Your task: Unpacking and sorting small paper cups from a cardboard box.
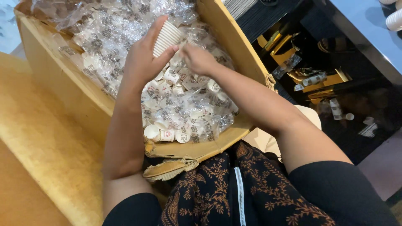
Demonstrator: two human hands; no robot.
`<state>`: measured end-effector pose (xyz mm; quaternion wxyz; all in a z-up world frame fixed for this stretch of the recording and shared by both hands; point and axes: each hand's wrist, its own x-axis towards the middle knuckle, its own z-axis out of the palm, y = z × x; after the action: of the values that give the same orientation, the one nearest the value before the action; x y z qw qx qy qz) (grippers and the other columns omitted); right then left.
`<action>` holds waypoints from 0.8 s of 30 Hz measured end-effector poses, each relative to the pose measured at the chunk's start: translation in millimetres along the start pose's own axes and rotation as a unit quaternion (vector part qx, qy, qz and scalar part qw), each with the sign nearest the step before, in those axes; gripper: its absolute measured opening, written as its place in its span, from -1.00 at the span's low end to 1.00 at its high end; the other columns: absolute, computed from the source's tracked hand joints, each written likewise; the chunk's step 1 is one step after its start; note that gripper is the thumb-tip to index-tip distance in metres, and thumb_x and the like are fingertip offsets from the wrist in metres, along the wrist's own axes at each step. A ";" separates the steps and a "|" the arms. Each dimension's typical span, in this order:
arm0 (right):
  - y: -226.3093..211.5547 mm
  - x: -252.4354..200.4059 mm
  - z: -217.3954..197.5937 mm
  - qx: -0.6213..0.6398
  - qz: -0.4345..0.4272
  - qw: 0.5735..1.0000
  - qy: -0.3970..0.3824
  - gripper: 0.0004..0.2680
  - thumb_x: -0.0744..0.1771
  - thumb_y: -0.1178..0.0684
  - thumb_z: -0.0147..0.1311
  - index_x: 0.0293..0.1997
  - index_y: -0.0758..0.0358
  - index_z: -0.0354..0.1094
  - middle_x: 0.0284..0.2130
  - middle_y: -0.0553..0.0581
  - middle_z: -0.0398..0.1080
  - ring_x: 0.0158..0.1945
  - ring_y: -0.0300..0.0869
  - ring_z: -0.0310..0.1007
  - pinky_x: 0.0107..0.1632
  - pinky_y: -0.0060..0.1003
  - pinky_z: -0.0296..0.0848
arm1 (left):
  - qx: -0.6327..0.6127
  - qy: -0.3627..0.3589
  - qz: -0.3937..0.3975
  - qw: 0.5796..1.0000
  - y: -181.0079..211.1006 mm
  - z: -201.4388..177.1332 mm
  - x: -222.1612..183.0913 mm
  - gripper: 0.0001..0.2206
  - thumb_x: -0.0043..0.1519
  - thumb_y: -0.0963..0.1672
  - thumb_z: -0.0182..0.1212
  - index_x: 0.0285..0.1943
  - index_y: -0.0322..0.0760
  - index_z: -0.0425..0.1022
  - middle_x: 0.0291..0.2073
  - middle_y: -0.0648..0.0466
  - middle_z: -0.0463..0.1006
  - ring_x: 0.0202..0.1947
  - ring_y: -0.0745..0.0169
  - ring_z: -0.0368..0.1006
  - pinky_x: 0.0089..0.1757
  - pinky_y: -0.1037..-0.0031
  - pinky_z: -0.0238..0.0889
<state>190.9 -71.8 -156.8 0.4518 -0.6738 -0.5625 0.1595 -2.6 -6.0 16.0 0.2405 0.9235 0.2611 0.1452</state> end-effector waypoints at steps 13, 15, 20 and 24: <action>-23.1 -14.8 -6.3 -0.305 0.030 0.902 -0.304 -0.55 0.27 -0.19 0.21 0.21 0.22 0.36 0.25 0.33 0.20 0.17 0.17 0.37 0.17 0.00 0.40 | -0.017 0.030 0.050 0.998 0.4 17.2 11.4 -0.34 0.35 0.13 0.25 0.60 0.18 0.06 -0.03 -0.16 0.66 -0.09 -0.21 0.63 -0.10 0.11 0.46; -36.5 -7.5 -10.4 -0.279 -0.028 0.912 -0.299 -0.61 0.26 -0.15 0.20 0.17 0.11 0.43 0.20 0.30 0.29 0.15 0.15 0.40 0.17 0.01 0.39 | -0.002 0.032 0.051 0.998 -7.1 19.9 10.4 -0.33 0.34 0.14 0.25 0.60 0.17 0.06 -0.04 -0.18 0.65 -0.10 -0.25 0.62 -0.12 0.07 0.45; -38.1 26.8 -56.6 -0.092 0.019 0.965 -0.245 -0.54 0.17 -0.15 0.46 0.06 0.18 0.36 -0.08 0.25 0.53 -0.05 0.03 0.55 0.01 -0.10 0.49 | 0.024 0.016 0.012 1.000 -18.0 19.4 9.8 -0.31 0.31 0.19 0.25 0.60 0.17 0.09 -0.07 -0.20 0.65 -0.12 -0.27 0.61 -0.13 0.08 0.45; -47.5 35.2 -99.4 -0.031 0.046 0.988 -0.146 -0.62 0.16 -0.03 0.43 0.01 0.13 0.42 -0.10 0.15 0.54 -0.13 -0.11 0.59 -0.09 -0.21 0.52 | 0.071 -0.030 -0.012 0.997 -18.4 18.8 16.2 -0.28 0.25 0.18 0.24 0.59 0.20 0.09 -0.10 -0.20 0.64 -0.18 -0.22 0.62 -0.17 0.10 0.45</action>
<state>244.8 -84.7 -55.2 0.3357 -0.6823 -0.5956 0.2590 10.5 9.8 -7.1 0.1841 0.9390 0.2743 0.0955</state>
